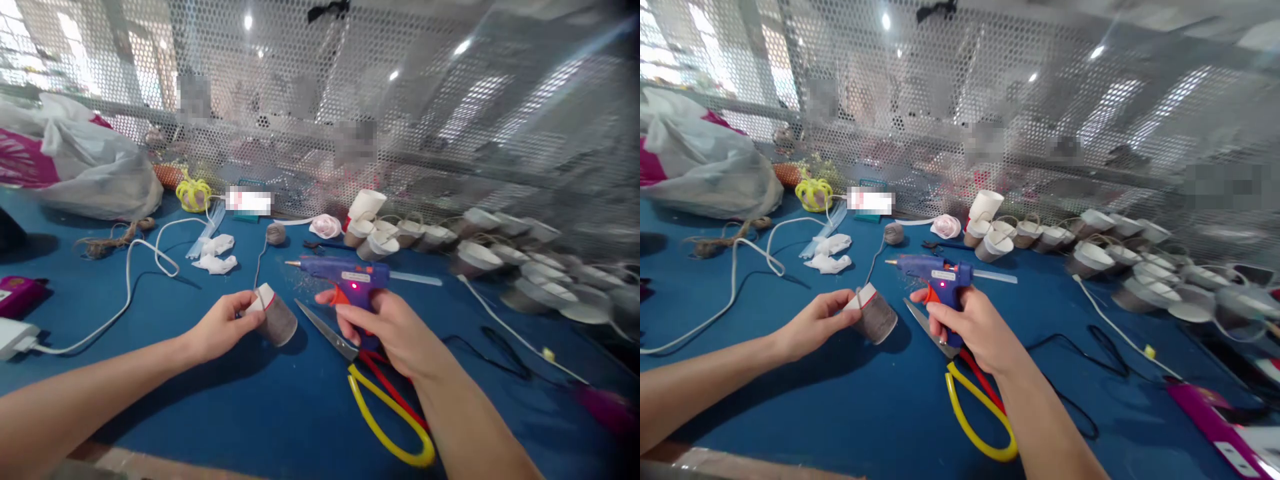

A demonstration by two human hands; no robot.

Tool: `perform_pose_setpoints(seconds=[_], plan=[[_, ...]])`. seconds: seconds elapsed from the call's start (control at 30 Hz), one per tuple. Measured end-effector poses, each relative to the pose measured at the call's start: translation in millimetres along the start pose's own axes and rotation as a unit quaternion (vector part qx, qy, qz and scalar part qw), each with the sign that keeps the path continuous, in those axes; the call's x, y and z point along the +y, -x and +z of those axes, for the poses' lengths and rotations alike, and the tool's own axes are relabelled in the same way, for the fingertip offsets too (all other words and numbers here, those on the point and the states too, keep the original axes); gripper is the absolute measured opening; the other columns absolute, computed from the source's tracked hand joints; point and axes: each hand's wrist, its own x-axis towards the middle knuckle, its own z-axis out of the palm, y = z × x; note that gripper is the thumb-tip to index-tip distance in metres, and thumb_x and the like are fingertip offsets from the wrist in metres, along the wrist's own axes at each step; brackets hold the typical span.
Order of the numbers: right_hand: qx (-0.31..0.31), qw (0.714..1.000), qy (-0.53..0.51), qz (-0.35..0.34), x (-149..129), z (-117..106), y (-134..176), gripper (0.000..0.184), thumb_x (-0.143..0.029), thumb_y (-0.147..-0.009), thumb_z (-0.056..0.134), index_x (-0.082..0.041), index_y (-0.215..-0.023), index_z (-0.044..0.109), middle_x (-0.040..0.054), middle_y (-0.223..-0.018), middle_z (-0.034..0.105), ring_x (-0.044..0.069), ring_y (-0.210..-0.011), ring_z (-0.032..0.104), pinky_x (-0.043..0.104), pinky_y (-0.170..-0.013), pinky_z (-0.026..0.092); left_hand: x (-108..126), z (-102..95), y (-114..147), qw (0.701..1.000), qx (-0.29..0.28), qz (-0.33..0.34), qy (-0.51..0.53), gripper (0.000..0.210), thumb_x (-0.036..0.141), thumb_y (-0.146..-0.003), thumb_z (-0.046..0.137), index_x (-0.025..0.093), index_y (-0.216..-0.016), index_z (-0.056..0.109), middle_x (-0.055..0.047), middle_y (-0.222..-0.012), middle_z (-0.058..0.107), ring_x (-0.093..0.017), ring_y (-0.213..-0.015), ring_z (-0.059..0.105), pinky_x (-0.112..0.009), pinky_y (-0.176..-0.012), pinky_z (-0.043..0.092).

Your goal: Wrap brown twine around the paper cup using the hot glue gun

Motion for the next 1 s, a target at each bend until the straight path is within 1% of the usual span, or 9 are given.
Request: perform_pose_setpoints(seconds=[0.1,0.27,0.37,0.47,0.53,0.63,0.77,0.9,1.0], plan=[[0.004,0.998,0.058,-0.001,0.9,5.7,9.0,0.021,-0.035,-0.077,0.052,-0.016,-0.083,0.058,-0.0045,-0.045,0.047,0.009,-0.042,0.044,0.024,-0.045,0.040,-2.4,-3.4,3.3,0.998,0.005,0.015,-0.064,0.017,0.029,-0.076,0.053,0.013,-0.072,0.055,-0.001,-0.069,0.056,-0.013,-0.068,0.048,-0.023,-0.066,0.039],[0.025,0.986,0.162,0.019,5.2,14.3,18.4,0.025,-0.044,-0.075,0.053,-0.020,-0.068,0.057,-0.0047,-0.040,0.046,0.012,-0.040,0.047,0.026,-0.045,0.043,-2.6,-4.6,7.1,0.996,0.009,0.023,-0.085,0.019,0.030,-0.079,0.049,0.013,-0.075,0.056,-0.001,-0.069,0.056,-0.013,-0.068,0.049,-0.023,-0.066,0.040],[0.031,0.976,0.215,-0.004,9.7,19.6,21.1,0.030,-0.045,-0.074,0.054,-0.023,-0.054,0.051,-0.0029,-0.039,0.050,0.014,-0.038,0.049,0.027,-0.042,0.043,-1.6,-3.0,7.8,0.997,0.012,0.022,-0.079,0.018,0.029,-0.079,0.049,0.013,-0.076,0.056,-0.001,-0.071,0.057,-0.013,-0.068,0.049,-0.022,-0.066,0.040],[0.032,0.962,0.268,-0.049,10.4,23.4,20.7,0.030,-0.043,-0.073,0.055,-0.025,-0.049,0.049,-0.0014,-0.040,0.052,0.015,-0.039,0.050,0.029,-0.044,0.042,-0.8,-1.8,8.2,0.996,0.017,0.024,-0.079,0.017,0.027,-0.079,0.048,0.013,-0.075,0.056,0.000,-0.071,0.057,-0.012,-0.067,0.048,-0.022,-0.066,0.040],[0.040,0.948,0.306,-0.077,8.3,24.8,19.6,0.027,-0.040,-0.074,0.054,-0.026,-0.052,0.051,0.0003,-0.046,0.056,0.017,-0.044,0.052,0.030,-0.049,0.043,-0.5,-1.5,8.2,0.995,0.017,0.031,-0.088,0.017,0.026,-0.080,0.047,0.013,-0.075,0.055,0.000,-0.071,0.056,-0.012,-0.067,0.048,-0.022,-0.066,0.039],[0.033,0.937,0.334,-0.101,5.7,25.3,19.3,0.018,-0.038,-0.076,0.052,-0.026,-0.064,0.059,0.0022,-0.056,0.060,0.018,-0.051,0.054,0.031,-0.055,0.045,-0.4,-1.8,7.9,0.993,0.019,0.043,-0.111,0.017,0.025,-0.081,0.045,0.013,-0.075,0.055,0.000,-0.070,0.056,-0.012,-0.067,0.047,-0.021,-0.065,0.039],[0.020,0.935,0.334,-0.114,7.3,24.4,21.2,0.019,-0.039,-0.077,0.050,-0.027,-0.080,0.064,0.0028,-0.056,0.060,0.018,-0.051,0.053,0.030,-0.053,0.045,-1.4,-2.6,8.0,0.990,0.018,0.049,-0.134,0.018,0.027,-0.082,0.045,0.013,-0.077,0.055,0.000,-0.071,0.054,-0.012,-0.067,0.046,-0.020,-0.063,0.038],[0.035,0.932,0.340,-0.118,6.5,26.0,22.0,0.019,-0.037,-0.078,0.049,-0.026,-0.077,0.064,0.0041,-0.057,0.061,0.018,-0.051,0.055,0.029,-0.052,0.046,-2.7,-3.7,8.6,0.988,0.007,0.048,-0.148,0.020,0.028,-0.083,0.043,0.012,-0.080,0.054,0.000,-0.071,0.052,-0.011,-0.066,0.044,-0.020,-0.062,0.037],[0.049,0.927,0.342,-0.148,4.3,28.5,22.8,0.021,-0.034,-0.080,0.045,-0.024,-0.079,0.064,0.0036,-0.059,0.062,0.018,-0.055,0.058,0.028,-0.054,0.048,-2.8,-4.3,8.9,0.985,0.007,0.051,-0.164,0.021,0.029,-0.084,0.042,0.011,-0.081,0.054,0.001,-0.070,0.050,-0.010,-0.065,0.042,-0.020,-0.061,0.037]])
